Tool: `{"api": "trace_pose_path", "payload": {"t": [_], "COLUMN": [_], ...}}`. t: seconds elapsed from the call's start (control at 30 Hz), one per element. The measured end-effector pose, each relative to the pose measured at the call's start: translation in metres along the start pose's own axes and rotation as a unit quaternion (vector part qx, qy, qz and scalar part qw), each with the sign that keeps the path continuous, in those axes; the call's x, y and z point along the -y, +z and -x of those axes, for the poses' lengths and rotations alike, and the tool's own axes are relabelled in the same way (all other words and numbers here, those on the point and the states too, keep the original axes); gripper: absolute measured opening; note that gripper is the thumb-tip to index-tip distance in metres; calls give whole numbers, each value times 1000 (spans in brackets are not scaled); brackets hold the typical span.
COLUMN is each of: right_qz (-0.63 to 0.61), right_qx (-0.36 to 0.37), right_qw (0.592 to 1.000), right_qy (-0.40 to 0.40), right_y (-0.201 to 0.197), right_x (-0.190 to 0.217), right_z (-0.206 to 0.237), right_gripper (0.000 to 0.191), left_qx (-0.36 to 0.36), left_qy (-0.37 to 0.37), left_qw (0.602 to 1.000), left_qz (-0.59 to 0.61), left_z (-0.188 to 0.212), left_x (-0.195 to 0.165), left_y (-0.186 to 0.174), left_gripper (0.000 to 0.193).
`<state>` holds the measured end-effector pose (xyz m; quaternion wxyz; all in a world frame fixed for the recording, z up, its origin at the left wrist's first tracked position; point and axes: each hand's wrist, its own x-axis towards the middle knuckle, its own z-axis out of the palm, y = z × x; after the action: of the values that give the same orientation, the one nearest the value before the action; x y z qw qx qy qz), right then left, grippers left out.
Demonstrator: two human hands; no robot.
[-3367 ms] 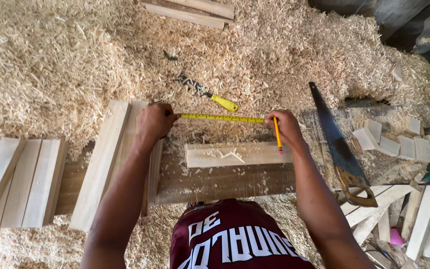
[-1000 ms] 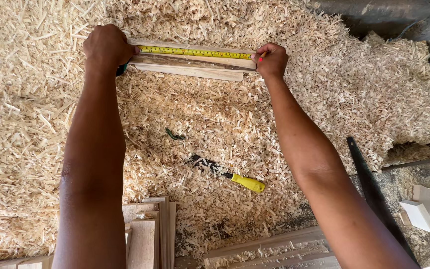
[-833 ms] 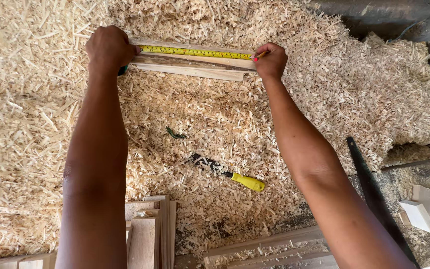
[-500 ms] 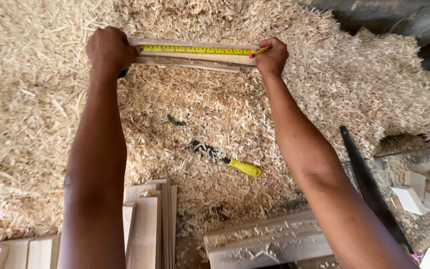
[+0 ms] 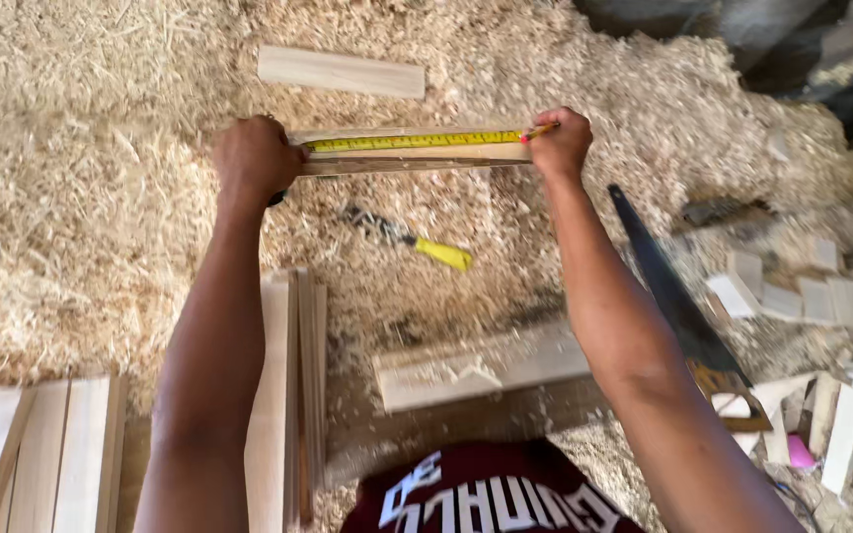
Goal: The person measures and marks multiple wooden planks with a tape measure and pencil. They then use a try square to draw perpendicular lines across the marked planks in a woodworking shop.
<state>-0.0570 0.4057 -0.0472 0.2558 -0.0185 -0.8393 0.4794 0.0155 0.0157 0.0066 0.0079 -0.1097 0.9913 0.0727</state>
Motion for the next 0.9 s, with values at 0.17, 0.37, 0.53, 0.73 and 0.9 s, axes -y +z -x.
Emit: {"api": "trace_pose_path", "payload": {"t": [0.17, 0.37, 0.53, 0.73, 0.9], "right_qz": [-72, -82, -17, 13, -31], "right_qx": [-8, -16, -6, 5, 24], "right_qw": [997, 994, 992, 992, 983], "right_qy": [38, 72, 123, 129, 180], "right_y": [-60, -109, -133, -152, -161], "right_x": [-19, -25, -27, -30, -38], "right_z": [50, 88, 117, 152, 178], "right_gripper": [21, 20, 20, 17, 17], "left_qx": [26, 43, 45, 52, 66], "left_qy": [-11, 4, 0, -5, -13], "left_qw": [999, 999, 999, 998, 997], "left_qz": [22, 23, 26, 34, 38], "left_z": [51, 104, 136, 174, 203], "left_x": [-26, -45, -51, -47, -46], "left_y": [7, 20, 38, 58, 73], "left_gripper": [37, 40, 33, 34, 34]}}
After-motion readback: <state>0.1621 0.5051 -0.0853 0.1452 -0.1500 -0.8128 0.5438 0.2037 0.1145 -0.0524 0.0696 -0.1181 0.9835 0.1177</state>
